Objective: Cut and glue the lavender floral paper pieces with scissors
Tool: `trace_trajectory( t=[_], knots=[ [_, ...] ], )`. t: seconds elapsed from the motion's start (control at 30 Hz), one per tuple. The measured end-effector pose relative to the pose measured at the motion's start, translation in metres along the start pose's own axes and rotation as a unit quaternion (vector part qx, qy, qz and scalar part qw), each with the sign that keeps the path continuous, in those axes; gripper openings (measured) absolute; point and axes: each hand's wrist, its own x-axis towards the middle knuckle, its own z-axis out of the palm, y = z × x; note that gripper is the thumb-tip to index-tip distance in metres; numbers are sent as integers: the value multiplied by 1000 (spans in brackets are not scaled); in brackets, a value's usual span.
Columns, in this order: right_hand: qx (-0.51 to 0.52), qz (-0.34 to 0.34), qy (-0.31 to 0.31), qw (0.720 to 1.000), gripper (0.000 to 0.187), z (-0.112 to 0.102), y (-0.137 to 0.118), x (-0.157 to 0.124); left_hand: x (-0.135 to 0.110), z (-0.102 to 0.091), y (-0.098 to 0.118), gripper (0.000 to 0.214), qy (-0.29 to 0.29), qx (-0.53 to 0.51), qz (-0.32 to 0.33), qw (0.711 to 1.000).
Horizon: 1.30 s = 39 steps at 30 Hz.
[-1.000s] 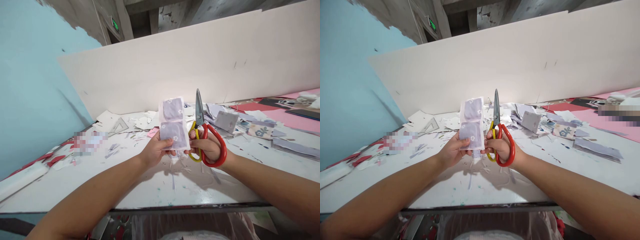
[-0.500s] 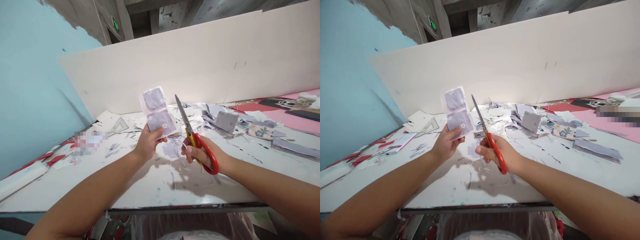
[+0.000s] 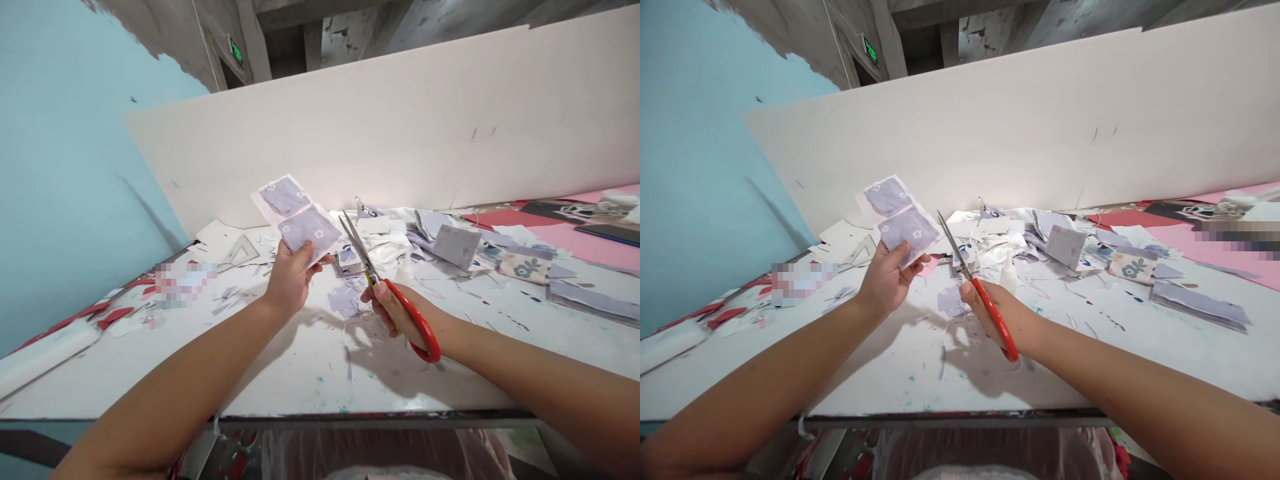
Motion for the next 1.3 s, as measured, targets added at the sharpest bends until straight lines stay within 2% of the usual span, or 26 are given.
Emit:
trace_trajectory(
  t=[0.37,0.57,0.77,0.97,1.13,1.3],
  knots=[
    [-50,12,-8,999,65,-2,-4,-1,-5,4,0,31,-35,28,0,999],
    [-67,-18,-4,998,59,-3,0,-1,-3,2,2,27,-31,14,9,999],
    [-43,-54,30,997,49,-2,0,1,-1,1,2,30,-4,6,20,1000],
    [-54,-71,17,996,51,-2,2,2,-5,3,-1,29,-37,29,-2,999],
    [-87,-49,-8,995,55,-3,4,2,-4,3,-4,28,-40,38,-4,998],
    [-52,-25,2,998,56,-3,7,2,-4,2,-5,28,-38,35,-3,999]
  ],
)
